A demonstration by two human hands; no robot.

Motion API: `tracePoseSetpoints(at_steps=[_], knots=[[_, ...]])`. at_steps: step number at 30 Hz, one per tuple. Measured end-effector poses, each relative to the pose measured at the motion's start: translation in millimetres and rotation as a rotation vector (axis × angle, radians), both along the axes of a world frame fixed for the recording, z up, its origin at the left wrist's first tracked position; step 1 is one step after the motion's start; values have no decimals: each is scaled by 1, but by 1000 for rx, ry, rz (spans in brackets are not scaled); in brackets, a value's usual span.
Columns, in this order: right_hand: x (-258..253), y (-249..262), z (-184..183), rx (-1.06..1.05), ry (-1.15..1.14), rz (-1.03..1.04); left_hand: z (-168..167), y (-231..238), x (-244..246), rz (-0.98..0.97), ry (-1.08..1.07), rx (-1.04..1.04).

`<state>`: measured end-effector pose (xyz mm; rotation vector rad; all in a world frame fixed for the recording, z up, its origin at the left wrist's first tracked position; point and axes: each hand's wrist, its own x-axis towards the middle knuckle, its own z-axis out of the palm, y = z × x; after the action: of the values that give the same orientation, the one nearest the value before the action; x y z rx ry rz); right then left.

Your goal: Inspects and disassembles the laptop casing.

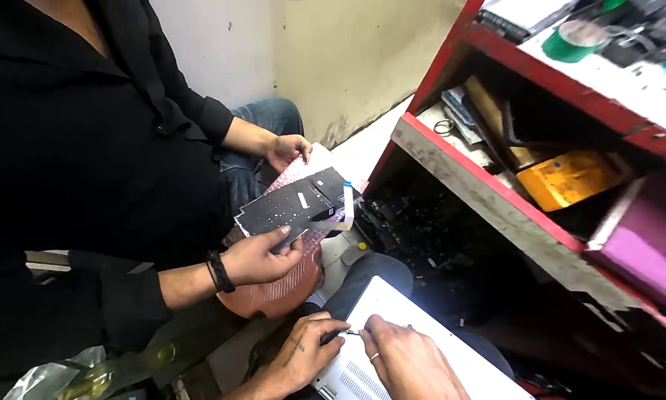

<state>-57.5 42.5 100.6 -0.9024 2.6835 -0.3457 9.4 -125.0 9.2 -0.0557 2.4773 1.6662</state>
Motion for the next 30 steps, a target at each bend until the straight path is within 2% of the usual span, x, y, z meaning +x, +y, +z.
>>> tracePoseSetpoints(at_steps=[2,6,8,10,11,14,16,17,20,22,25,28,30], knots=[[0,3,-2,-19,11,61,0,1,0,-11,35,19],[-3,4,-3,-109,14,296,-3,1,-4,-87,264,73],[-3,0,-1,-94,54,358,10,-4,-14,-44,309,-47],[1,-5,2,-34,133,319,51,-15,-32,29,277,-290],[5,-9,6,13,133,259,61,-17,-37,39,281,-351],[13,-21,19,96,125,98,76,-18,-43,55,301,-380],[14,-20,18,51,183,105,80,-15,-44,69,306,-330],[13,-18,17,27,194,125,72,-11,-40,82,322,-283],[13,-18,33,86,51,44,7,13,-19,105,400,-91],[13,-18,36,115,77,-10,1,16,-17,103,343,-58],[12,-16,34,37,153,61,3,11,-15,86,342,-47],[9,-13,39,28,51,111,-9,9,-9,-7,458,10],[7,-14,43,91,-30,74,-13,10,-8,18,476,24]])
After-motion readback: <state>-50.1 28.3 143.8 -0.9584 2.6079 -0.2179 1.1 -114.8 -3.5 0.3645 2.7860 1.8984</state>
